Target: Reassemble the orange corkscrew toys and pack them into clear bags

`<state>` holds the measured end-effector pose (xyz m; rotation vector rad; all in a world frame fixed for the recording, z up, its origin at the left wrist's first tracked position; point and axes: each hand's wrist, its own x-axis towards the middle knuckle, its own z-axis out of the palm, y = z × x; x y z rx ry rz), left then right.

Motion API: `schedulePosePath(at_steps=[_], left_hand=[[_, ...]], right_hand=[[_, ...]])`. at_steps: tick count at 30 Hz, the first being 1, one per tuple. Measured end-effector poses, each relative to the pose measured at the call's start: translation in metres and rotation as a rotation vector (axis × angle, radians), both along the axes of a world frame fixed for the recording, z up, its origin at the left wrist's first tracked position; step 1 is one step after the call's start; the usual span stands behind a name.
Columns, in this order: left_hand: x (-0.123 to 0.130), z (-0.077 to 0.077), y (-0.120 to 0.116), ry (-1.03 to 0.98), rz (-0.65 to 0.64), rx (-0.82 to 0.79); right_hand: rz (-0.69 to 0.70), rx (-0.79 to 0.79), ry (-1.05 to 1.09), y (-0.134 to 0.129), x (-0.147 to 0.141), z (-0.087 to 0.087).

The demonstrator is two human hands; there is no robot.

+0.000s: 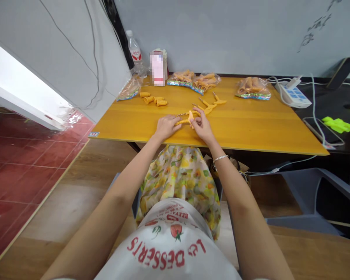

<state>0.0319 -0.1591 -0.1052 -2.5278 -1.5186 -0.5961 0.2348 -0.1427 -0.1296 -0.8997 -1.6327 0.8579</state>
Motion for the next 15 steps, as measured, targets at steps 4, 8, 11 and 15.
schedulePosePath(at_steps=[4,8,11,15], left_hand=[[0.0007,0.0004,-0.0017,-0.008,0.086,-0.074],[0.0008,0.0026,-0.0036,-0.016,0.125,-0.115],[0.0004,0.0033,-0.0037,-0.033,0.137,-0.119],[0.0002,0.0026,-0.0032,-0.046,0.135,-0.107]], right_hand=[[-0.061,0.013,-0.063,-0.0028,0.0026,0.0051],[-0.082,0.068,-0.121,-0.0005,0.0042,0.0055],[-0.022,0.073,-0.132,0.0007,0.0027,0.0050],[-0.083,0.062,-0.188,0.0007,0.0014,0.0052]])
